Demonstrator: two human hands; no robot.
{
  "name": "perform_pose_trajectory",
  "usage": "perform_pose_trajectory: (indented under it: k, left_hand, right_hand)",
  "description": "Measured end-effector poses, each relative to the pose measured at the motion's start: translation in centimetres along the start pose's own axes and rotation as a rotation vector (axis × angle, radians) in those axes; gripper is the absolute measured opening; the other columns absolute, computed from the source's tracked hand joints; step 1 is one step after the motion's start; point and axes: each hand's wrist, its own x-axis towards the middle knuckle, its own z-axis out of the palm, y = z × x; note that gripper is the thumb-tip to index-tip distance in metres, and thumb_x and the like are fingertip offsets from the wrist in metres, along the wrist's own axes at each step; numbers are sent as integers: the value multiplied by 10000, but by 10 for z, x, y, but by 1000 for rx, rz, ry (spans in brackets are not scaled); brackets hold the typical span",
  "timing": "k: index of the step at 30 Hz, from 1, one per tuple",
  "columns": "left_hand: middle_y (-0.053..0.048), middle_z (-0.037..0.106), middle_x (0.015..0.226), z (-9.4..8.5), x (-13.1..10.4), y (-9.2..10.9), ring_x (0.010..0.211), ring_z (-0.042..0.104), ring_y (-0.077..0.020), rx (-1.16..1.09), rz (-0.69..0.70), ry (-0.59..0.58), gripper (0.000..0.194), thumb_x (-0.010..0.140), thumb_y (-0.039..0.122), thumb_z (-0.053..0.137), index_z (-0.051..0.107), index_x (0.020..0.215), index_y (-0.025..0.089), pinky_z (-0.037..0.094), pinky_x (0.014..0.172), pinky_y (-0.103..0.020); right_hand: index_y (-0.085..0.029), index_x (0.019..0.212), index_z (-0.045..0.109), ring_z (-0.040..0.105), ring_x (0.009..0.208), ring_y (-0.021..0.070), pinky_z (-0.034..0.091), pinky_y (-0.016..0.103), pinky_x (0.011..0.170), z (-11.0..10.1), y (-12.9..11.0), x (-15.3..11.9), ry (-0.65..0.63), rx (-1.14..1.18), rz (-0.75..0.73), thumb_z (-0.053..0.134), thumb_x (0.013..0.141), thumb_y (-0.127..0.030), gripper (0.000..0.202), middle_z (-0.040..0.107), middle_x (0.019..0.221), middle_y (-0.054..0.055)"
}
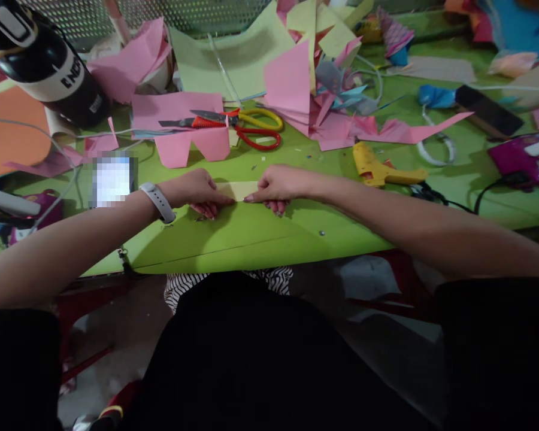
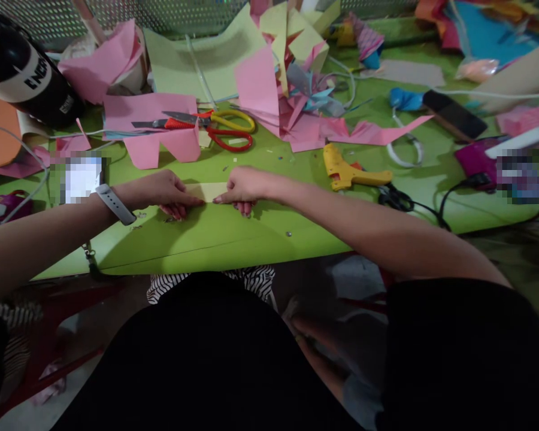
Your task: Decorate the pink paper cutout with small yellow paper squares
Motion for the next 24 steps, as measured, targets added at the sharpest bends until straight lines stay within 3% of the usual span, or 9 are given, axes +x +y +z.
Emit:
perform_pose_trajectory:
  k: [4,10,17,24]
  left_hand:
    - [-129,768,803,-1,3,-2,770,733,-235,45,38,22,432,880,561,582,795,827,188,572,700,-423]
    - [-102,762,741,-2,4,-10,692,728,-217,-93,-14,-35,409,851,555,605,769,742,196,575,690,-407]
    - [-114,728,633,-12,-10,-45,653,715,-237,9,139,35,595,753,757,573,755,633,203,568,630,-386]
    - [-139,750,755,-18,-26,-72,775,715,-288,75,-74,44,630,794,769,502,780,669,217,552,717,-459]
  right_hand:
    - [-168,611,600,661,531,164,477,255,494,-2,-1,1,-17,-12,5,728,799,-570,462,634,516,38]
    - [-165,621,607,634,482,141,454,242,464,-3,3,5,-32,-14,-7,716,797,-597,479,635,498,31]
    - [-170,626,607,646,502,158,455,258,455,-3,0,1,-5,-17,-4,715,818,-552,440,643,506,45]
    - [-170,632,623,673,555,182,488,282,489,-3,0,0,1,-19,-26,715,817,-542,426,651,524,55]
